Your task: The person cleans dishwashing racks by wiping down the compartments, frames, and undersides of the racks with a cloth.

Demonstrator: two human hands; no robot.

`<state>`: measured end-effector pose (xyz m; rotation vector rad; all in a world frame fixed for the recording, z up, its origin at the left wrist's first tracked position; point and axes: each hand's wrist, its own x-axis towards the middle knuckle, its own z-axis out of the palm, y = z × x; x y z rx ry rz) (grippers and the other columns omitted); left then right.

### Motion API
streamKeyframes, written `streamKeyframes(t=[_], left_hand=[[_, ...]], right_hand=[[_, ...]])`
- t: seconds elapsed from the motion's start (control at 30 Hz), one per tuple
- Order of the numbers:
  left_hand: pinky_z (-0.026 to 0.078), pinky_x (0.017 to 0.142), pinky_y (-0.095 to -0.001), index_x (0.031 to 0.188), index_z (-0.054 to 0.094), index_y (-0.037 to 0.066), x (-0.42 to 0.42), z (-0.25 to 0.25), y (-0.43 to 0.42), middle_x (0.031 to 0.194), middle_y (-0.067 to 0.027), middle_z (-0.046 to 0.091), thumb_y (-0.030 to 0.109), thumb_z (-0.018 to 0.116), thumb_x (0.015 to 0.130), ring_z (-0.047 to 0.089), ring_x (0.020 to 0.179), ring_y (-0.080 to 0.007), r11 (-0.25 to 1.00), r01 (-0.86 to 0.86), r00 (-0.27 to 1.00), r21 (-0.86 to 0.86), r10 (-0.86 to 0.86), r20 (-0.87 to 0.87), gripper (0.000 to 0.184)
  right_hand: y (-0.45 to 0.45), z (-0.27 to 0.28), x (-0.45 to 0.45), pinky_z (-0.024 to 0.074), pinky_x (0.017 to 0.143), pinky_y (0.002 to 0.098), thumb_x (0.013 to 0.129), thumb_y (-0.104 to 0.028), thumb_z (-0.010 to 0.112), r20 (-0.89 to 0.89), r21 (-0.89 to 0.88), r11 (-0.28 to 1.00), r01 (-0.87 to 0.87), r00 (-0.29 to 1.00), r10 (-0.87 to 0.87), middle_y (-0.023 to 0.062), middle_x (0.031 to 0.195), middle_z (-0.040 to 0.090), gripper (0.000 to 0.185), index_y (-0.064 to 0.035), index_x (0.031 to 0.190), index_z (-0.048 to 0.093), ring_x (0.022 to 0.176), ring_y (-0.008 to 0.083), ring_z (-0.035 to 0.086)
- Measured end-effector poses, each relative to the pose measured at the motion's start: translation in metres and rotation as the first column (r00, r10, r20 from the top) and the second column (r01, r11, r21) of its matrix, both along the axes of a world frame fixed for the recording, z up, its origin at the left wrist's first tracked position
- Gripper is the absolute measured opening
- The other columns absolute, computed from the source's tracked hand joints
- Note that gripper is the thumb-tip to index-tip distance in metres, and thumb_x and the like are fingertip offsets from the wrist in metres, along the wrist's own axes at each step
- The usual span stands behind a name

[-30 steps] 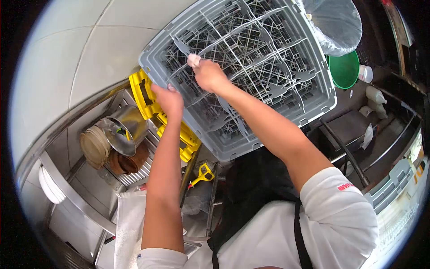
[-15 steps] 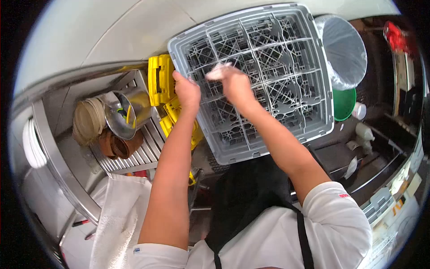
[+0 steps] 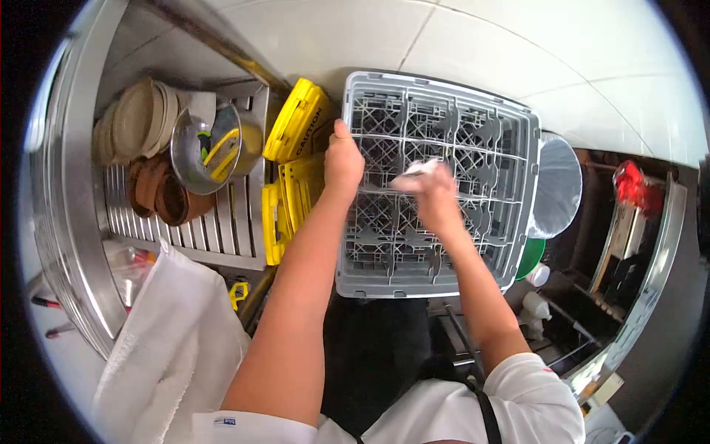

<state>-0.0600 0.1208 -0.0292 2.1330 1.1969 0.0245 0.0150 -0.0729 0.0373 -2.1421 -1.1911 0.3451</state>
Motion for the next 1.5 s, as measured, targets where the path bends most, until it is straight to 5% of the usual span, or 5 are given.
streamKeyframes(t=[0.2,0.5,1.13,1.3,1.5], left_hand=[[0.05,0.088,-0.0521,0.139,0.033,0.001,0.001,0.012,0.001,0.116,-0.0314,0.058,0.005,0.042,0.094,0.061,0.101,-0.0476,1.0,-0.006,1.0,-0.016,0.006,0.015,0.046],[0.052,0.085,-0.0526,0.136,0.034,0.003,0.002,0.012,0.001,0.117,-0.031,0.056,0.014,0.032,0.102,0.062,0.1,-0.0479,1.0,-0.014,0.999,-0.025,0.015,0.031,0.036],[0.051,0.083,-0.0553,0.13,0.036,0.002,-0.001,0.012,0.006,0.109,-0.0318,0.058,0.007,0.041,0.096,0.062,0.096,-0.0501,0.997,-0.034,0.993,-0.071,0.042,0.109,0.034],[0.052,0.081,-0.0563,0.12,0.039,0.003,0.0,0.013,0.007,0.106,-0.0308,0.06,0.009,0.038,0.097,0.062,0.094,-0.05,0.994,-0.035,0.997,-0.105,0.043,0.07,0.024],[0.052,0.08,-0.0564,0.118,0.04,0.002,-0.001,0.016,0.007,0.106,-0.0311,0.06,0.011,0.038,0.097,0.063,0.094,-0.0494,0.994,-0.037,0.997,-0.098,0.043,0.063,0.023]], right_hand=[[-0.005,-0.05,0.03,0.0522,0.073,0.0394,0.095,-0.017,0.049,-0.565,-0.361,0.791,0.495,0.558,-0.607,0.017,0.104,0.07,0.034,0.0027,0.118,0.065,0.083,0.0262,0.067],[0.066,-0.137,0.042,0.0513,0.065,0.0488,0.101,-0.04,0.047,-0.849,-0.514,0.788,0.338,-0.33,-0.413,0.0134,0.099,0.063,0.036,-0.0075,0.111,0.06,0.077,0.0292,0.061],[0.046,-0.103,0.043,0.0502,0.074,0.0454,0.101,-0.046,0.047,-0.742,-0.626,0.716,0.309,0.048,-0.669,0.0092,0.102,0.067,0.041,-0.0092,0.1,0.066,0.084,0.0252,0.062],[0.042,0.023,0.045,0.0517,0.078,0.0421,0.093,-0.026,0.059,-0.106,-0.495,0.862,-0.107,0.992,0.062,0.0142,0.1,0.07,0.023,-0.0086,0.099,0.072,0.088,0.0309,0.066],[0.099,-0.024,0.06,0.0522,0.082,0.052,0.086,-0.014,0.061,-0.059,-0.607,0.465,-0.644,0.62,0.782,0.0095,0.109,0.07,0.017,-0.013,0.098,0.073,0.097,0.0324,0.068]])
